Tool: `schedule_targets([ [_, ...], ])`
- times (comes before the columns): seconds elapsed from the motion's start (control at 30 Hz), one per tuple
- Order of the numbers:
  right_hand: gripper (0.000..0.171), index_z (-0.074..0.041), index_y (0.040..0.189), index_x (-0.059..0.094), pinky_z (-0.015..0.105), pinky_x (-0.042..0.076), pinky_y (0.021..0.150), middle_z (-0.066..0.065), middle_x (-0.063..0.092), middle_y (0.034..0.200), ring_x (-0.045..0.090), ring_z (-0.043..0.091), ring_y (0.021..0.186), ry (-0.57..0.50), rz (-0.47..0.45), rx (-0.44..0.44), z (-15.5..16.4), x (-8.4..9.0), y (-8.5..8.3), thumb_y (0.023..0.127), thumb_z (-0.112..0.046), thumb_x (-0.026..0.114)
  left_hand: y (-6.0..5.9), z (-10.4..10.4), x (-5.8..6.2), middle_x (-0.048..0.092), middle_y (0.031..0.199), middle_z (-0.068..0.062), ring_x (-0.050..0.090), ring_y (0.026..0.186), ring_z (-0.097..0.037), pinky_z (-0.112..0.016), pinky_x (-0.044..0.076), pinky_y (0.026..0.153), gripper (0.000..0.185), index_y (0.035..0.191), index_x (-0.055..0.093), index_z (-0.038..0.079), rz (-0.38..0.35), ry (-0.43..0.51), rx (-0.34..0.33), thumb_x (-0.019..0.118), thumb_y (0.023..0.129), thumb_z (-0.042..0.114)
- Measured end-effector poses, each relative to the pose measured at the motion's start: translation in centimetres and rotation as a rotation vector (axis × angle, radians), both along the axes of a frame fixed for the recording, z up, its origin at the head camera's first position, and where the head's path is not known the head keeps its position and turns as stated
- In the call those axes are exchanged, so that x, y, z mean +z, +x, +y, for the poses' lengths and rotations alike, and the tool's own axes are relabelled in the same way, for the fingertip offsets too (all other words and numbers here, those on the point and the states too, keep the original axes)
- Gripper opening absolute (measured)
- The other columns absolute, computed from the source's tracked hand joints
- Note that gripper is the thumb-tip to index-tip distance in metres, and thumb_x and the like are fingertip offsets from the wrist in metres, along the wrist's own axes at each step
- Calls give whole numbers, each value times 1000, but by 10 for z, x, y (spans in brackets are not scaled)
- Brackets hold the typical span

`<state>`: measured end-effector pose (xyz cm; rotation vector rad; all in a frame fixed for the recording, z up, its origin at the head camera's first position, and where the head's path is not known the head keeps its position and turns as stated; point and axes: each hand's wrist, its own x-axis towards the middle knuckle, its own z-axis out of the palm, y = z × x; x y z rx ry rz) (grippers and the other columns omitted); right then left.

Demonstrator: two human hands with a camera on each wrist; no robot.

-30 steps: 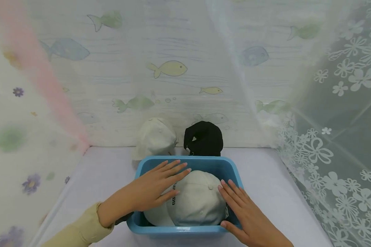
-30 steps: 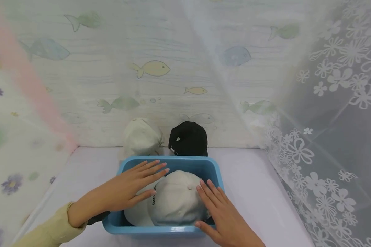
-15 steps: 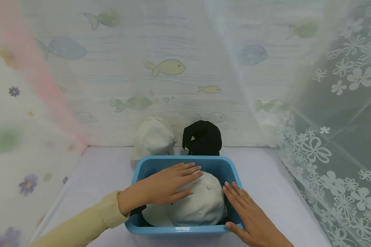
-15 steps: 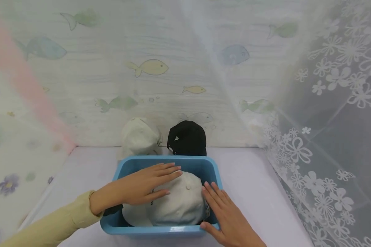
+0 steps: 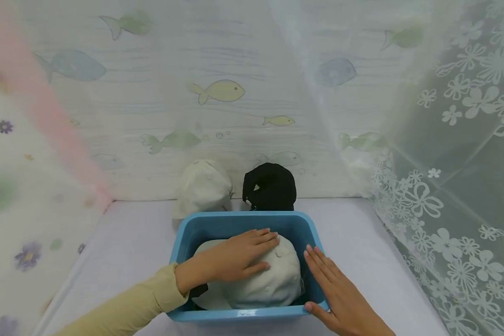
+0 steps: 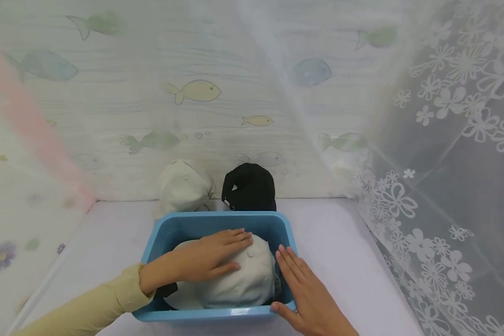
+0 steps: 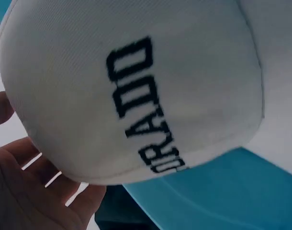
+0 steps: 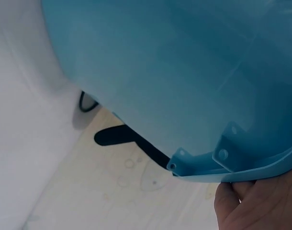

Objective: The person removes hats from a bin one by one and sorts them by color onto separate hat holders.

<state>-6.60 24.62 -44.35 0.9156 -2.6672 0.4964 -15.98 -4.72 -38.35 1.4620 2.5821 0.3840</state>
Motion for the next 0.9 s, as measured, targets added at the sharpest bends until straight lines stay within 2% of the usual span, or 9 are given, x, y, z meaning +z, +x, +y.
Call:
schedule_targets([
  [0.2,90,-8,163,19,15,2,123,6,22,169,10,14,158,-2,3,6,1,-4,-2,97,-47,66,-2,4,-5,37,163,-2,29,153,-22,-43,27,124,62,159,37,14,-19,-1,30,50,107,44],
  [0.33,89,-7,163,19,15,2,123,7,22,169,11,16,158,-1,6,14,1,-5,-3,97,-46,65,0,7,-8,40,161,-2,33,152,-22,-44,31,122,67,156,42,15,3,13,68,54,102,53],
  [0.47,89,-5,162,22,17,1,124,7,24,169,10,14,158,-1,26,14,2,-7,-3,96,-45,67,4,12,-10,48,156,-3,42,147,-21,-44,37,119,68,151,51,15,65,42,103,58,98,58],
  [0.57,89,-5,162,23,17,1,124,7,24,169,9,12,158,-2,24,1,2,-8,-1,96,-45,67,6,16,-11,56,149,-3,49,141,-22,-43,41,116,64,145,56,13,130,59,110,61,98,56],
  [0.67,90,-6,162,22,18,0,124,6,23,169,7,12,158,-1,17,-7,2,-10,-1,95,-45,67,8,19,-11,61,143,-4,55,136,-22,-41,44,114,59,141,59,11,159,63,119,66,97,50],
  [0.9,89,-5,162,23,18,1,124,8,25,168,12,17,158,0,42,-6,1,-14,-5,95,-44,68,5,22,-11,67,135,-3,62,126,-20,-40,49,109,48,136,63,10,70,84,149,71,97,37],
])
